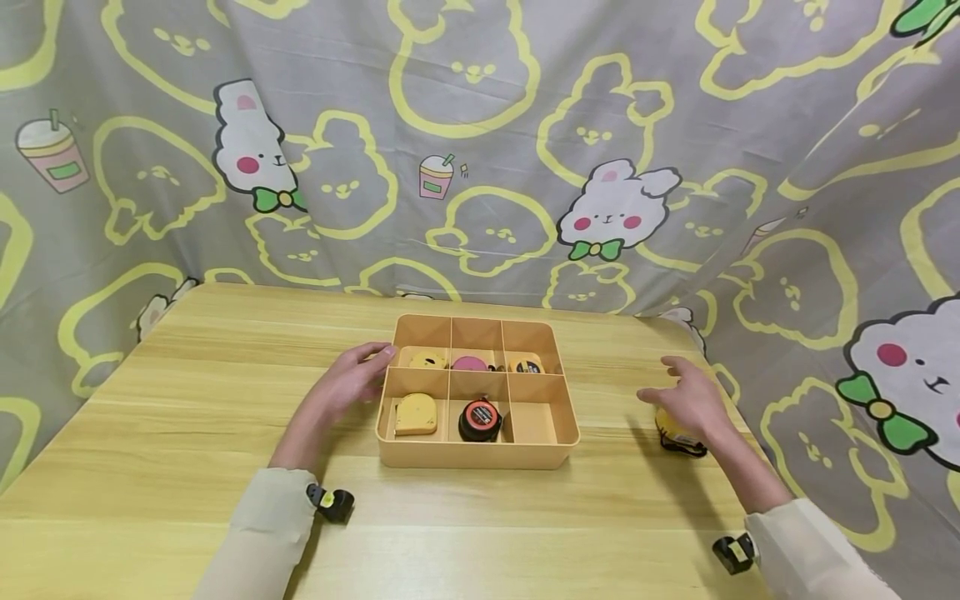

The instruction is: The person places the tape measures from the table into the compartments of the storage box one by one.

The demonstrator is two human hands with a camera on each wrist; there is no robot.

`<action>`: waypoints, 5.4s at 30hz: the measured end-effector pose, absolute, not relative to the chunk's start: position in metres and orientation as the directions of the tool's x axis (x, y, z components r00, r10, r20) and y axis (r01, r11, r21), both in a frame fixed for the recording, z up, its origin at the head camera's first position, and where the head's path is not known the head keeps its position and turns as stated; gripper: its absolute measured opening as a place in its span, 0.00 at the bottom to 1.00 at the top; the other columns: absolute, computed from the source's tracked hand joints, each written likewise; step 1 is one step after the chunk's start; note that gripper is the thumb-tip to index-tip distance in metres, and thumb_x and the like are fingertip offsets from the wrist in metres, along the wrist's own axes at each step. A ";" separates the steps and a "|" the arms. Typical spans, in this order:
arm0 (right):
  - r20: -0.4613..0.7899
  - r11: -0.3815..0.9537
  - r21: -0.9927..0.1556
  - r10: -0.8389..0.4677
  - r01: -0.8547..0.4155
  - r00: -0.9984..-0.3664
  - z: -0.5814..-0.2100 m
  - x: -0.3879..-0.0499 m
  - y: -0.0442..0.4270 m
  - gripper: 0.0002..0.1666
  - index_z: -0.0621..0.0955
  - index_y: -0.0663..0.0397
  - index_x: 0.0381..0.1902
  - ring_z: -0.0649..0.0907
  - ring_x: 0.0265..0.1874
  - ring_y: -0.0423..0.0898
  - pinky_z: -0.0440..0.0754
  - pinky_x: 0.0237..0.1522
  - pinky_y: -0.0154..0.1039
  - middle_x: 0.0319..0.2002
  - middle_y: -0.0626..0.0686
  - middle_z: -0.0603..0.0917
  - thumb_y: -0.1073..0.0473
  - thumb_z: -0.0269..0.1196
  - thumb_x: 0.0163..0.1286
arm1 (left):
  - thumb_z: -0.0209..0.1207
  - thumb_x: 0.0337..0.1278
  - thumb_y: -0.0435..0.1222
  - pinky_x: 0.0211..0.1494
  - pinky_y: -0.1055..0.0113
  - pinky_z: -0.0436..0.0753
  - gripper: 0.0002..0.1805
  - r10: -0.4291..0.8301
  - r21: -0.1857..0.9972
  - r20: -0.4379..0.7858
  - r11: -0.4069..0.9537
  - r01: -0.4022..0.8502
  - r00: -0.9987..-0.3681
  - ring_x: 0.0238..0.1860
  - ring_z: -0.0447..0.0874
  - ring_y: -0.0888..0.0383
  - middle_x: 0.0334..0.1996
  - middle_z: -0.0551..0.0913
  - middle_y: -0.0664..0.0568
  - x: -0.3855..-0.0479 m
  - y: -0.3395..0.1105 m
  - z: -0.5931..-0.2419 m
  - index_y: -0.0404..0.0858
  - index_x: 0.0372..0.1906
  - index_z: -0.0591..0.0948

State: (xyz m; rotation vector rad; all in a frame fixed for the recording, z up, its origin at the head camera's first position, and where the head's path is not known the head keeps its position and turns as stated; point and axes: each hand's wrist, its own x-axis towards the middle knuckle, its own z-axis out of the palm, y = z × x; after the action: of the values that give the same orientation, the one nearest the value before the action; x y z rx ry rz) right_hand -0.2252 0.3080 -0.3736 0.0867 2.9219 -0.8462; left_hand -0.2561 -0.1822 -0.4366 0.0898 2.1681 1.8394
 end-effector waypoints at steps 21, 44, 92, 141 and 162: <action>-0.227 0.853 -0.490 0.075 0.180 -0.971 -0.387 -0.223 0.343 0.68 0.44 0.84 0.74 0.64 0.64 0.80 0.71 0.61 0.71 0.70 0.84 0.54 0.44 0.71 0.64 | 0.44 0.81 0.50 0.73 0.42 0.71 0.36 0.250 0.972 -0.208 0.159 -0.171 -0.946 0.75 0.63 0.36 0.75 0.63 0.32 -0.255 -0.181 -0.434 0.30 0.79 0.54; -0.213 0.850 -0.495 0.079 0.178 -0.974 -0.410 -0.216 0.354 0.56 0.60 0.78 0.71 0.77 0.46 0.61 0.74 0.42 0.43 0.57 0.75 0.74 0.53 0.74 0.55 | 0.43 0.81 0.51 0.73 0.42 0.70 0.36 0.272 0.974 -0.212 0.136 -0.181 -0.939 0.75 0.63 0.36 0.75 0.63 0.32 -0.255 -0.181 -0.435 0.31 0.79 0.55; -0.216 0.829 -0.523 0.094 0.196 -0.972 -0.405 -0.217 0.341 0.52 0.67 0.73 0.68 0.79 0.42 0.56 0.75 0.36 0.37 0.52 0.68 0.79 0.50 0.76 0.54 | 0.45 0.81 0.51 0.75 0.41 0.67 0.37 0.273 0.976 -0.212 0.113 -0.187 -0.939 0.76 0.60 0.36 0.76 0.60 0.31 -0.257 -0.183 -0.436 0.31 0.79 0.54; -0.121 0.796 -0.602 -0.017 0.060 -0.992 -0.370 -0.233 0.249 0.47 0.76 0.61 0.62 0.79 0.42 0.52 0.75 0.37 0.37 0.48 0.60 0.83 0.48 0.79 0.47 | 0.44 0.81 0.49 0.73 0.40 0.69 0.35 0.263 0.976 -0.207 0.118 -0.182 -0.942 0.75 0.63 0.34 0.74 0.64 0.29 -0.256 -0.182 -0.436 0.30 0.78 0.55; -0.082 0.804 -0.594 -0.060 0.001 -0.995 -0.336 -0.235 0.228 0.47 0.76 0.57 0.63 0.81 0.41 0.52 0.78 0.37 0.37 0.53 0.63 0.82 0.44 0.78 0.49 | 0.43 0.81 0.49 0.73 0.41 0.69 0.36 0.266 0.976 -0.207 0.118 -0.181 -0.941 0.75 0.62 0.35 0.75 0.62 0.29 -0.257 -0.183 -0.436 0.30 0.79 0.53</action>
State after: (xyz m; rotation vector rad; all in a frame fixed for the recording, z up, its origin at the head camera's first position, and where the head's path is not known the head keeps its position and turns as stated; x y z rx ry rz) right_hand -0.2351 0.2280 -0.3360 -0.0476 2.8914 -0.9521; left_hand -0.2565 -0.1826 -0.4360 0.0829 2.0712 1.8857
